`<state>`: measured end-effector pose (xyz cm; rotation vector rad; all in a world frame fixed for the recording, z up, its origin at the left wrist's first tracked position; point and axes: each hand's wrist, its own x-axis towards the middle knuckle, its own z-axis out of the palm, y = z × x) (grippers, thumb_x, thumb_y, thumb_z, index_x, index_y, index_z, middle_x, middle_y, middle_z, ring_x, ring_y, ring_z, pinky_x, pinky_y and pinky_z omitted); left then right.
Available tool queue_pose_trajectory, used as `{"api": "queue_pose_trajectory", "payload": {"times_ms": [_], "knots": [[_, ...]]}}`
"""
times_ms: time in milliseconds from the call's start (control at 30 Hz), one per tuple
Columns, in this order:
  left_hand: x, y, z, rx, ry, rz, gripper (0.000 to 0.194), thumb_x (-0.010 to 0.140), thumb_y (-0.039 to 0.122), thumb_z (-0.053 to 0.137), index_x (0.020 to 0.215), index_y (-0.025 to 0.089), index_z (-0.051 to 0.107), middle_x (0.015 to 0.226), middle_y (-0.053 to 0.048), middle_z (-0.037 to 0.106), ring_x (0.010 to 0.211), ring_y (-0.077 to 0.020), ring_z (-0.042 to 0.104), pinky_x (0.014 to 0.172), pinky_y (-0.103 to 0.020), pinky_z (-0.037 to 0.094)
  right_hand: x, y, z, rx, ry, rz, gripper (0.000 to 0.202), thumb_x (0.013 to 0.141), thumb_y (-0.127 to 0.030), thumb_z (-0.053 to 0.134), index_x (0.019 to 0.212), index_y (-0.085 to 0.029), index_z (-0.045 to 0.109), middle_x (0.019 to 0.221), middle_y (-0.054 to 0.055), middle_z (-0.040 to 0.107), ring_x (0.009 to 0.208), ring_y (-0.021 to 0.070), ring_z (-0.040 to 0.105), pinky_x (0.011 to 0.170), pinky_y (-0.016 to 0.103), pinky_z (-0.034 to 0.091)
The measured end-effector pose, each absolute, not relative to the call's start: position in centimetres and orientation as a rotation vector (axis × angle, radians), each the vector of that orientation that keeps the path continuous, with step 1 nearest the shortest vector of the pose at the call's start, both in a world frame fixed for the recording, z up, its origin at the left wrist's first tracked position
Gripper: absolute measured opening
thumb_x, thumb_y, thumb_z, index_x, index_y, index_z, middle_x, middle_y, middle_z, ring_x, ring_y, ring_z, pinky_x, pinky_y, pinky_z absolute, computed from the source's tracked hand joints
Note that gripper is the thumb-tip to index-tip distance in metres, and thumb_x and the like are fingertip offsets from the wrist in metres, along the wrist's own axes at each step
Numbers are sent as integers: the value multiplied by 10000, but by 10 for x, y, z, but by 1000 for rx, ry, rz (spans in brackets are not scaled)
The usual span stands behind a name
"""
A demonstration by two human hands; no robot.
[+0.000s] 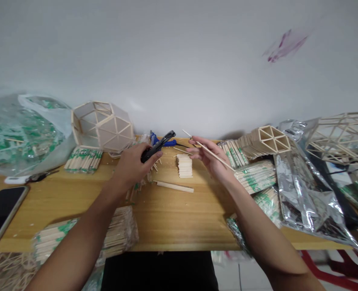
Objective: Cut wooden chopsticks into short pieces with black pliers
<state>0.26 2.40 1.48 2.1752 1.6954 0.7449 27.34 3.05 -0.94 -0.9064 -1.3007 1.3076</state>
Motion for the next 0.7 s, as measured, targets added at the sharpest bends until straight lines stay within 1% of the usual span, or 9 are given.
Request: {"api": "queue_pose_trajectory", "payload": {"times_ms": [100,167,200,267,333,400,467,567,700], "knots": [[3,24,14,2169,1681,742,479,949,632,513,956,181,677,882,-65,720,810,-219,633,756,-315,436,274,29,-5,-925,-1311,1379,418,959,-479,627,1324,-282,675,1426,102,644,1143,265,708,946,440,597],[3,25,14,2165,1676,740,477,946,629,518,959,181,679,881,-64,721,808,-218,632,755,-317,441,273,27,-2,-931,-1334,1436,410,948,-496,635,1291,-278,689,1387,98,663,1116,259,710,927,430,596],[3,25,13,2169,1675,740,475,945,626,521,960,179,681,879,-64,720,809,-219,632,752,-317,440,271,26,-1,-933,-1343,1456,395,941,-507,644,1254,-273,700,1314,96,696,1077,250,716,912,421,594],[3,25,12,2181,1674,738,473,948,620,525,966,175,685,882,-67,719,819,-221,633,748,-320,439,268,24,1,-949,-1359,1457,359,917,-531,680,1139,-250,712,1070,75,746,921,215,713,841,381,585],[3,25,11,2186,1672,736,475,949,621,529,983,174,689,901,-70,723,834,-225,636,753,-323,441,266,23,0,-976,-1362,1422,351,878,-555,729,1002,-229,688,862,34,709,716,163,639,698,317,543],[4,25,10,2183,1672,738,477,949,625,532,992,177,690,922,-73,727,853,-229,641,764,-326,445,263,23,-1,-999,-1352,1387,390,833,-578,770,906,-221,632,794,2,658,581,115,515,562,267,443],[4,24,9,2184,1662,743,485,949,633,531,1002,177,688,937,-74,728,865,-232,643,775,-329,449,261,23,-1,-1000,-1351,1381,422,818,-591,779,875,-226,577,772,-19,628,528,92,427,497,244,347],[5,23,7,2192,1638,734,512,955,654,511,1036,177,681,962,-76,728,880,-237,649,799,-337,455,258,21,0,-980,-1393,1377,385,857,-568,751,934,-241,563,698,-50,577,507,95,388,475,235,289],[6,23,4,2203,1633,708,539,960,673,483,1086,184,670,1013,-84,729,934,-252,655,840,-348,463,257,18,-1,-1004,-1507,1293,362,934,-515,676,1181,-252,647,697,-42,560,537,119,411,498,254,312]]}}
